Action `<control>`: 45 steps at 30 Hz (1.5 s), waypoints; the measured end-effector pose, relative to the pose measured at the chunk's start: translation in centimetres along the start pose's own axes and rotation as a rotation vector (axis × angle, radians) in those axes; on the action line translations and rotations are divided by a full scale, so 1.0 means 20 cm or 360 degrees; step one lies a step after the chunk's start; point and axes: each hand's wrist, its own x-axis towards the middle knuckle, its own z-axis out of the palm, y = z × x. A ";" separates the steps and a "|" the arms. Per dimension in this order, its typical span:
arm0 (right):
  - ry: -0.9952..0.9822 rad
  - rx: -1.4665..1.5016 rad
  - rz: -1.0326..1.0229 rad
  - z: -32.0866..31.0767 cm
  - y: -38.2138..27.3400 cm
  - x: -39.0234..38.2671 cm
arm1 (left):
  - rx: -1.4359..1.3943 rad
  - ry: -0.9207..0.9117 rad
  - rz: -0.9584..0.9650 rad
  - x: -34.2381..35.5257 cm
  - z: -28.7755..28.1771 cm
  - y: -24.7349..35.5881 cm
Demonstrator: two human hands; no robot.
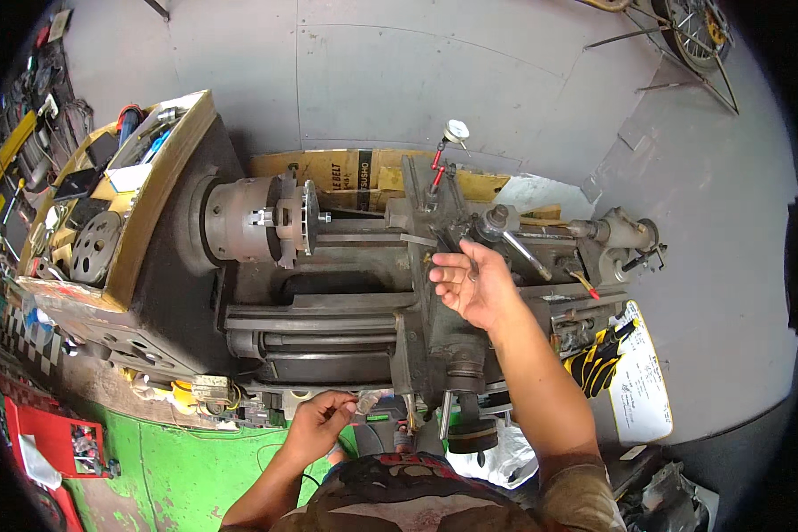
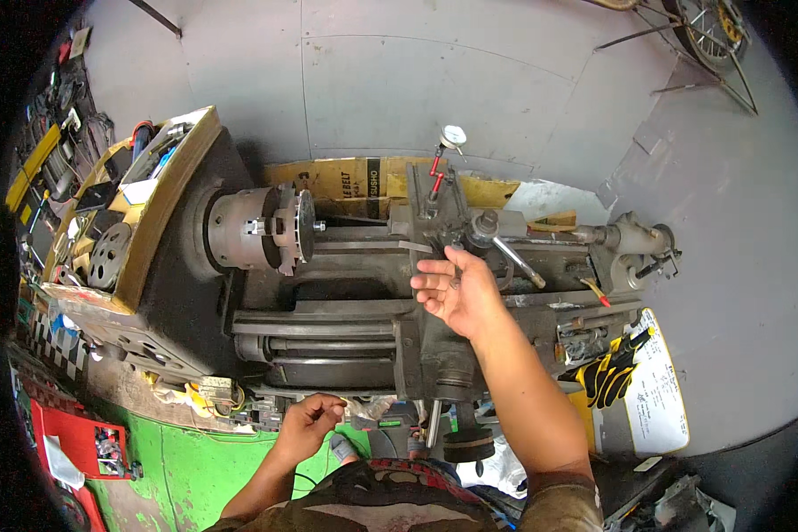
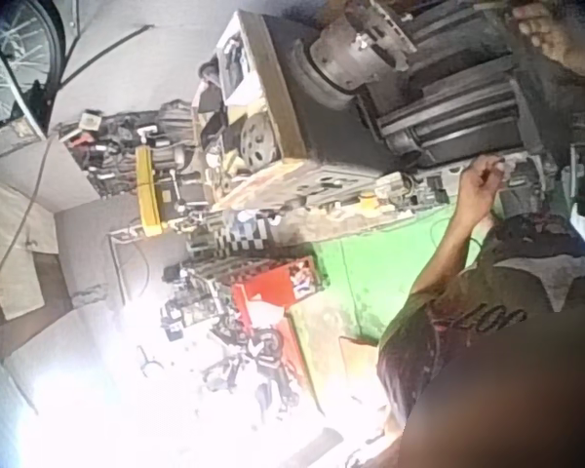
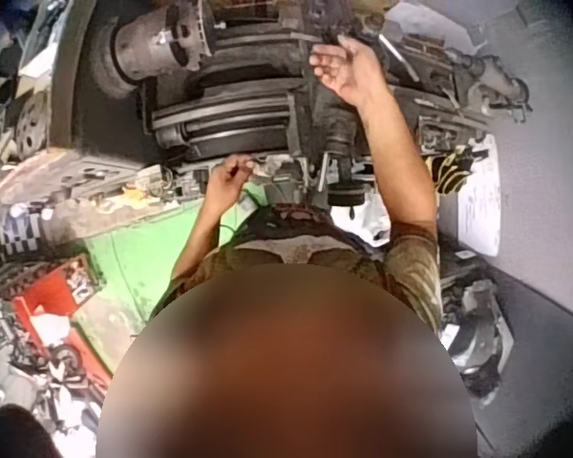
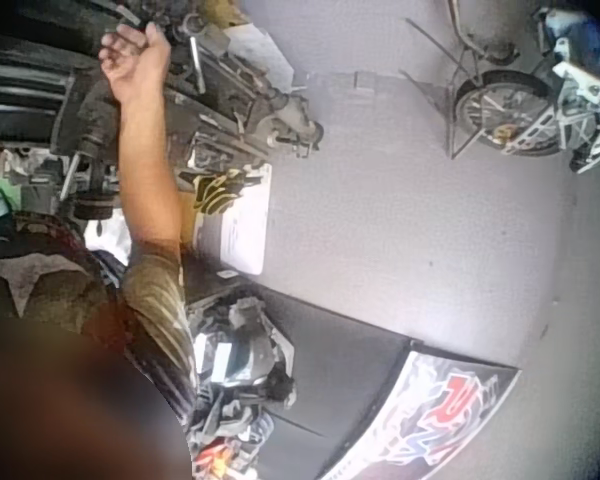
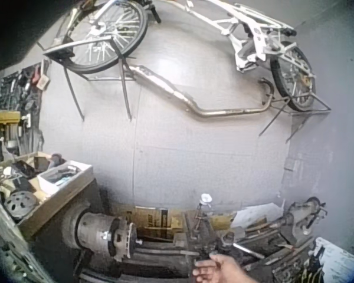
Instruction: Using a lathe to measure and adjust a mechanical component in a workshop.
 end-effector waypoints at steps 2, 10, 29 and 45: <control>-0.0005 0.0162 -0.0023 0.03 0.06 0.06 | -0.0058 0.0016 0.0033 0.01 -0.01 -0.01; 0.0481 0.0715 -0.0569 0.33 0.27 0.28 | -0.0087 0.0127 0.0012 0.08 -0.09 0.06; 0.0270 0.0700 -0.0180 0.22 0.07 0.23 | 0.1201 0.1062 0.1462 1.07 -0.69 0.69; 0.0658 0.0819 -0.0434 0.39 0.11 0.31 | 0.1405 0.1438 0.1526 1.29 -0.65 0.52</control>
